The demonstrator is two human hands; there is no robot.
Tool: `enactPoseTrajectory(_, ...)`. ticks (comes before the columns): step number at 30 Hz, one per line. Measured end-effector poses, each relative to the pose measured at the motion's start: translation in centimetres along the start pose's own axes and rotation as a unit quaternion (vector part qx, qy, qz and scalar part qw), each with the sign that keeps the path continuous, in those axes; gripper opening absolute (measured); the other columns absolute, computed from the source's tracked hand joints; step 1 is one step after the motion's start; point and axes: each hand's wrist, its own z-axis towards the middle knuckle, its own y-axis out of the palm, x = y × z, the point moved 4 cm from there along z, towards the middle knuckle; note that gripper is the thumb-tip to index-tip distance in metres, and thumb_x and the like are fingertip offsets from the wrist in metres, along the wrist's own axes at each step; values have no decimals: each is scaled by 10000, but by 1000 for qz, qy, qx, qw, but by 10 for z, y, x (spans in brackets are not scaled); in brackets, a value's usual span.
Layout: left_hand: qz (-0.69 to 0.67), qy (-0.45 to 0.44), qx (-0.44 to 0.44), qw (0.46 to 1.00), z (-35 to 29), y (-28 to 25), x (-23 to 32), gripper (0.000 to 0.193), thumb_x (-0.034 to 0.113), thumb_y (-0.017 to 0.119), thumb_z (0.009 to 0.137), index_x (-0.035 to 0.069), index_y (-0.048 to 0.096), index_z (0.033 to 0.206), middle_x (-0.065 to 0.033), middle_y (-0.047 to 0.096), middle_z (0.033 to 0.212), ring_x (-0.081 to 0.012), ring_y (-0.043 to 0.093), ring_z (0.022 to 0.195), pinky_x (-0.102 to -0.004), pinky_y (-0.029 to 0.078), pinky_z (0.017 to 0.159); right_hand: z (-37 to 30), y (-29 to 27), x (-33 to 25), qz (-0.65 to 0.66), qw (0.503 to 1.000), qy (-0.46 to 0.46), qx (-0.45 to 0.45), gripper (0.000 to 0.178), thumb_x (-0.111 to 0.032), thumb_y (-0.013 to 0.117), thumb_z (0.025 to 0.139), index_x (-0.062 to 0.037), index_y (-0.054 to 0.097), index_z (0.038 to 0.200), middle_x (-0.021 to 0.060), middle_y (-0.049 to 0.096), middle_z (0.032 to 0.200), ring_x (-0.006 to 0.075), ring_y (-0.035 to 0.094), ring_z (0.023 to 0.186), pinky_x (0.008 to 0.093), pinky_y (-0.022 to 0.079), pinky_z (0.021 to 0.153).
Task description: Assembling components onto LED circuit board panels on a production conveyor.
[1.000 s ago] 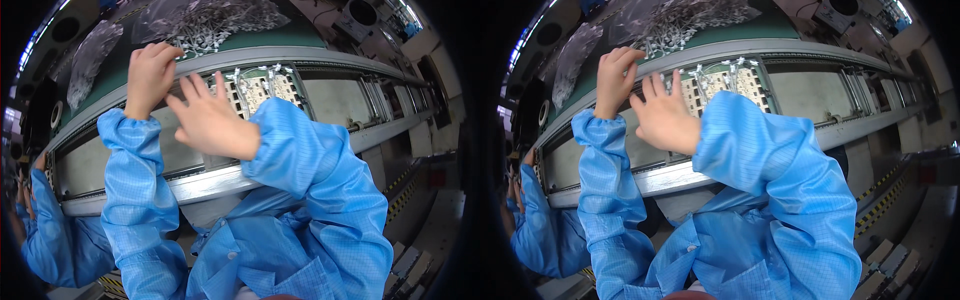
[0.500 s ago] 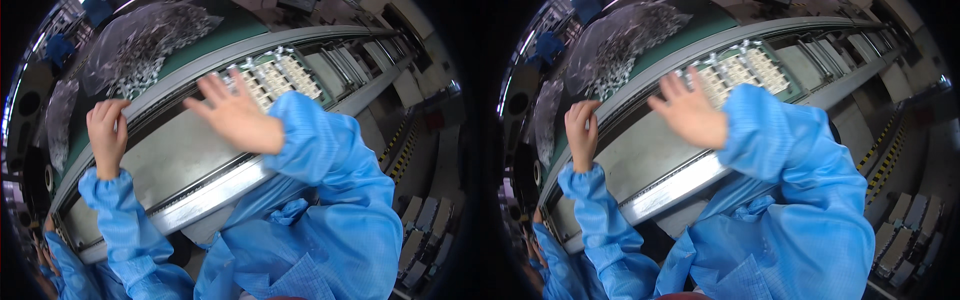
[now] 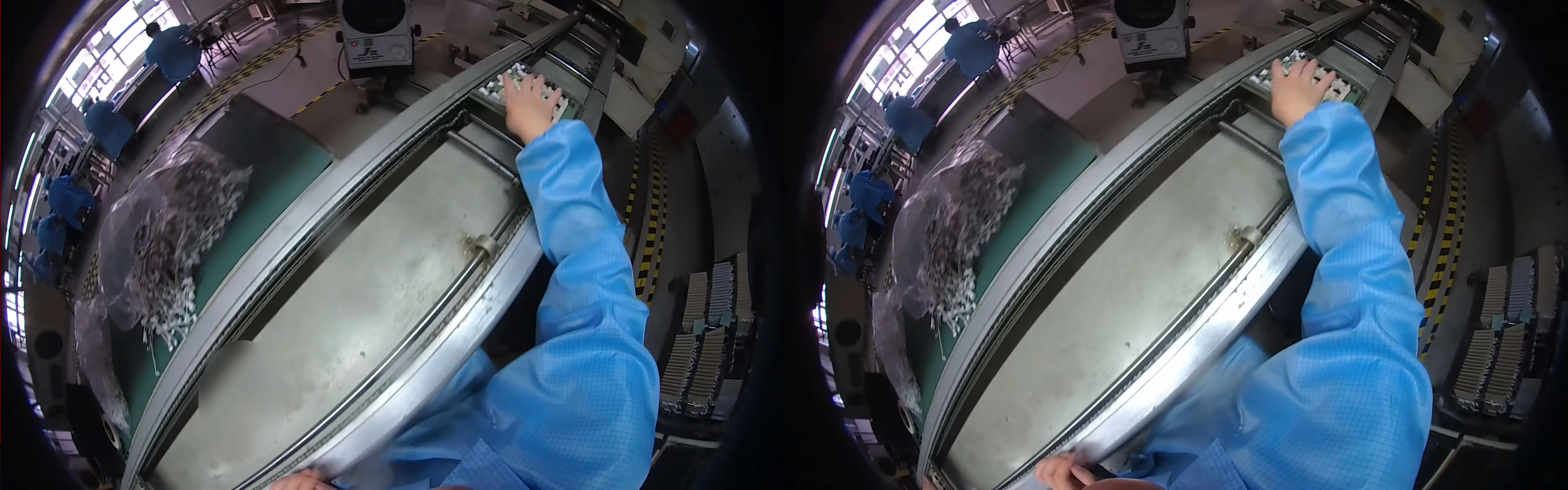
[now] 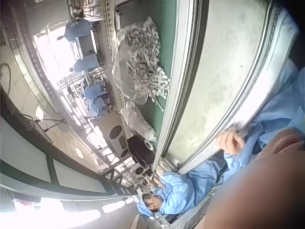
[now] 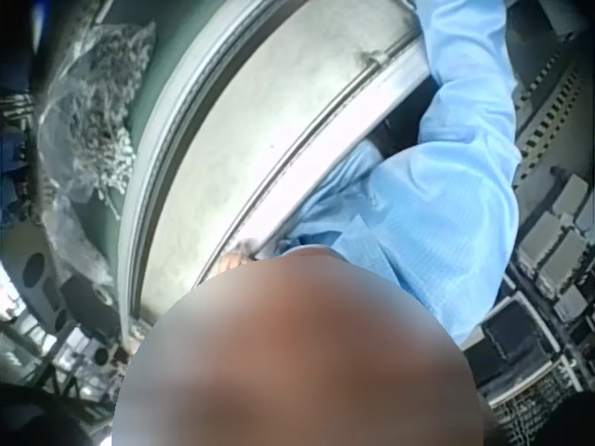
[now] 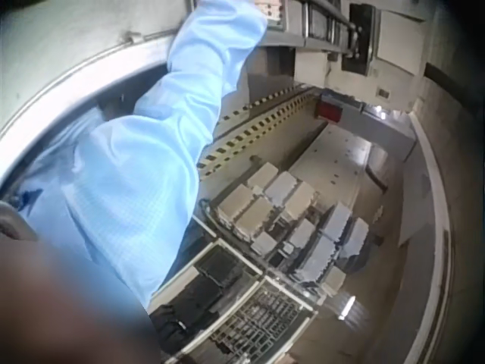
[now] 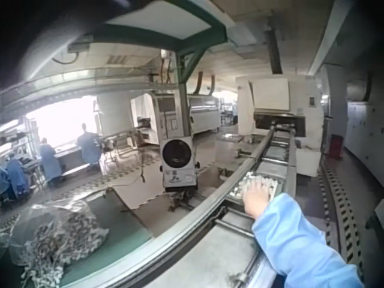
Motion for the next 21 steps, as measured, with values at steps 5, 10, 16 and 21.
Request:
enactPoseTrajectory(5,274,-73,46,958,59,23,33,85,81,610,911,36,681,923,-119,659,939,-263,622,842,-432,501,870,69,78,50,-112,989,97,23,605,-187,578,969,-338,429,1535,176,503,1402,397,426,1375,808,373,959)
enactPoseTrajectory(10,259,-98,115,954,16,20,16,282,76,546,806,4,729,1008,-199,663,1050,-314,588,981,-460,430,911,139,125,104,-89,986,137,15,660,-100,557,990,-328,355,1577,213,487,1454,423,409,1390,826,351,977)
enactPoseTrajectory(16,305,48,64,949,14,14,2,384,195,412,978,-69,666,1091,-239,669,1018,-360,581,923,-472,452,830,217,191,173,-251,955,151,41,610,-140,511,1016,-332,376,1579,189,530,1412,384,410,1400,803,301,1033)
enactPoseTrajectory(21,334,-125,158,921,59,33,55,379,302,545,1018,-35,693,1108,-189,713,971,-315,634,893,-450,521,839,268,204,156,-312,937,13,155,397,-268,498,1016,-298,584,1403,141,654,1146,355,602,1134,682,434,929)
